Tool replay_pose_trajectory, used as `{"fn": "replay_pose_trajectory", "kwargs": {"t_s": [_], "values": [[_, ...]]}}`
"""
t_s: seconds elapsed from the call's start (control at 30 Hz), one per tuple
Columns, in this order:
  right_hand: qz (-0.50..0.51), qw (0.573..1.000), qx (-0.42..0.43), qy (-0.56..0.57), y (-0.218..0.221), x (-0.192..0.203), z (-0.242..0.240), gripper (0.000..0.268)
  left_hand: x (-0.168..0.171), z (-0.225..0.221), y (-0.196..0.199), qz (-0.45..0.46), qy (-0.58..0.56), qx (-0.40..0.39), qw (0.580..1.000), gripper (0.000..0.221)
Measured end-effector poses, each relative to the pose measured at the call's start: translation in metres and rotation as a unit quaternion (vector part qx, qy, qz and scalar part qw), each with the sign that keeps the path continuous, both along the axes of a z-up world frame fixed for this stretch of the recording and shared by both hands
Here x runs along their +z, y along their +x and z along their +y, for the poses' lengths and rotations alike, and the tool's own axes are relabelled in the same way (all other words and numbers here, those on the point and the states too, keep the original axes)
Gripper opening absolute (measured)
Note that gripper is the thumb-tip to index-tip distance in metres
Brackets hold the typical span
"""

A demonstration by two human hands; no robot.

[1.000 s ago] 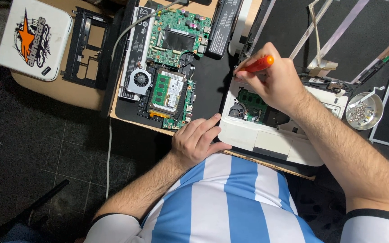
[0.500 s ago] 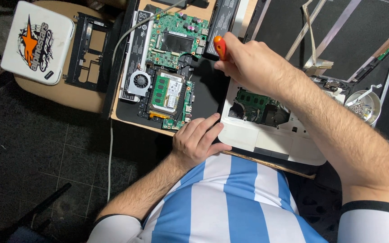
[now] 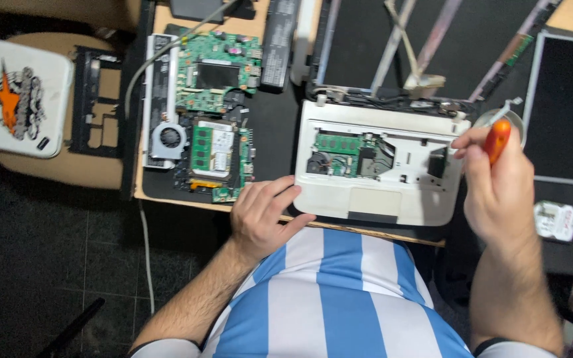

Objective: Disassembling and repairing internal components of a laptop using a screwdriver

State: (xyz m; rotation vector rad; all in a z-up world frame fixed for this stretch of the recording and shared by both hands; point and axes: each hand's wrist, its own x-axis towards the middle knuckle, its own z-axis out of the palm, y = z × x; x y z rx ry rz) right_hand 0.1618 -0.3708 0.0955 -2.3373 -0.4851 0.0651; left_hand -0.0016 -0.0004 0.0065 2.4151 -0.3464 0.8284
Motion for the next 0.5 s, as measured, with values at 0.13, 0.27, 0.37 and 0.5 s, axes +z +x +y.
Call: {"fn": "replay_pose_trajectory", "kwargs": {"t_s": [0.13,0.27,0.37,0.5], "values": [[0.009,0.994,-0.100,-0.051,-0.047,-0.010,-0.010,0.035,0.007,-0.006,-0.005,0.032,-0.063,-0.026,0.997,0.049],[0.053,0.986,-0.146,0.058,-0.065,-0.026,-0.021,0.050,0.015,-0.018,-0.011,0.167,-0.272,0.016,0.947,0.039],[0.106,0.966,-0.172,0.161,-0.067,-0.041,-0.033,0.036,0.020,-0.020,-0.010,0.266,-0.439,0.035,0.858,0.052],[0.152,0.936,-0.193,0.253,-0.075,-0.050,-0.042,0.045,0.022,-0.010,-0.015,0.350,-0.570,0.009,0.743,0.056]]}}
